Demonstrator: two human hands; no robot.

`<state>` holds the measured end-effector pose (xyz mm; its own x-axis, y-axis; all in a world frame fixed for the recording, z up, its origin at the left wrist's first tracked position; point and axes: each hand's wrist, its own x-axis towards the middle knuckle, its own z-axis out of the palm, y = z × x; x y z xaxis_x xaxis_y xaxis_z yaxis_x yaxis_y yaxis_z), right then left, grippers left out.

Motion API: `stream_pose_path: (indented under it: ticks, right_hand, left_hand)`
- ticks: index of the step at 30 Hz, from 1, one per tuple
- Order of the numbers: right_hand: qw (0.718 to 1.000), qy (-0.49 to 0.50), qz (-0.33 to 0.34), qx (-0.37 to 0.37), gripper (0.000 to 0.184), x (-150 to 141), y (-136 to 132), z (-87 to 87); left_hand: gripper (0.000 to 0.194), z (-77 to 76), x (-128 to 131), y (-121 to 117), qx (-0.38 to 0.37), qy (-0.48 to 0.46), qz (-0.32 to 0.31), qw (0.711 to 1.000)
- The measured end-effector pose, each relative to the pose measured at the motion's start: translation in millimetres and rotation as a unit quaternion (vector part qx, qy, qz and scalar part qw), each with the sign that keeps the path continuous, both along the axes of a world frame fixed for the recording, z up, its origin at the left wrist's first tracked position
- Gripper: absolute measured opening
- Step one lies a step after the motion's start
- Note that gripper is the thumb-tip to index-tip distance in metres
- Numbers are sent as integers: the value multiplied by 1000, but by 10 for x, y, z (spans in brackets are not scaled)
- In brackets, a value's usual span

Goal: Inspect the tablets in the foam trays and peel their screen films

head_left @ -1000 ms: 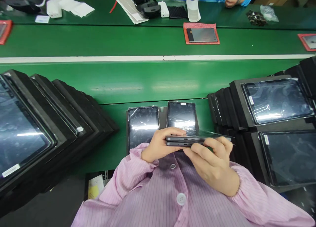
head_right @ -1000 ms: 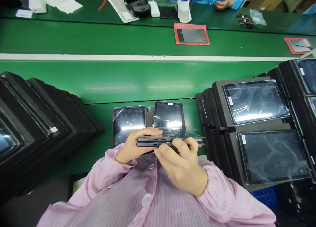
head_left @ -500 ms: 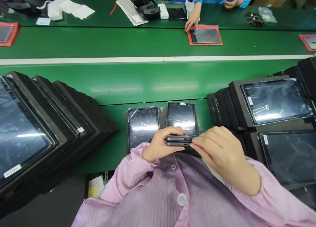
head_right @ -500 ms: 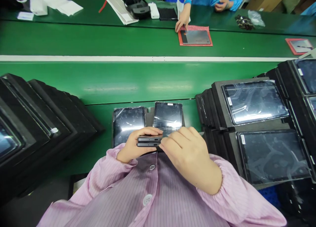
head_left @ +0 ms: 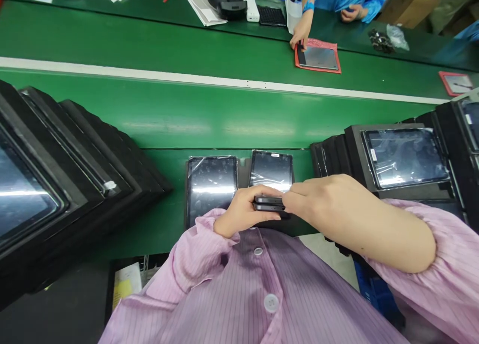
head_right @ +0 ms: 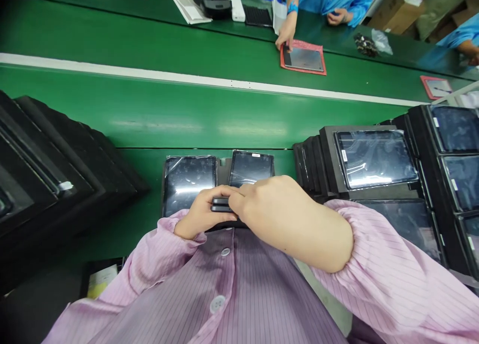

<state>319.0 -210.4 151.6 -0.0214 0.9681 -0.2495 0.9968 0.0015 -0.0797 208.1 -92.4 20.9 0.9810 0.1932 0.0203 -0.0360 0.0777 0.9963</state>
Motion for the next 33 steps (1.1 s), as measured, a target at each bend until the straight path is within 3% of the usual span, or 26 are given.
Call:
stream_pose_path:
  ticks: [10,18,22,27,33]
  right_hand:
    - [998,-53,12,9,14,-111,-40,-13]
    - [999,-32,17,-17,11,-133,-6,-30]
    - [998,-57,17,-4,12,-134,-27,-32]
    - [999,-39,29,6,10,-130,-16,-47]
    - [998,-54,12,-22,10,-114,-12,-28]
  left_hand:
    - [29,5,0,5,21,-17,7,1000]
    - [25,22,-13,-5,25,14,10,1000]
    - [30,22,-17,-2,9,20,6,1000]
    - [22,36,-17,2,26,28,9,999]
    - [30,33,-5,5,4,41,5,999]
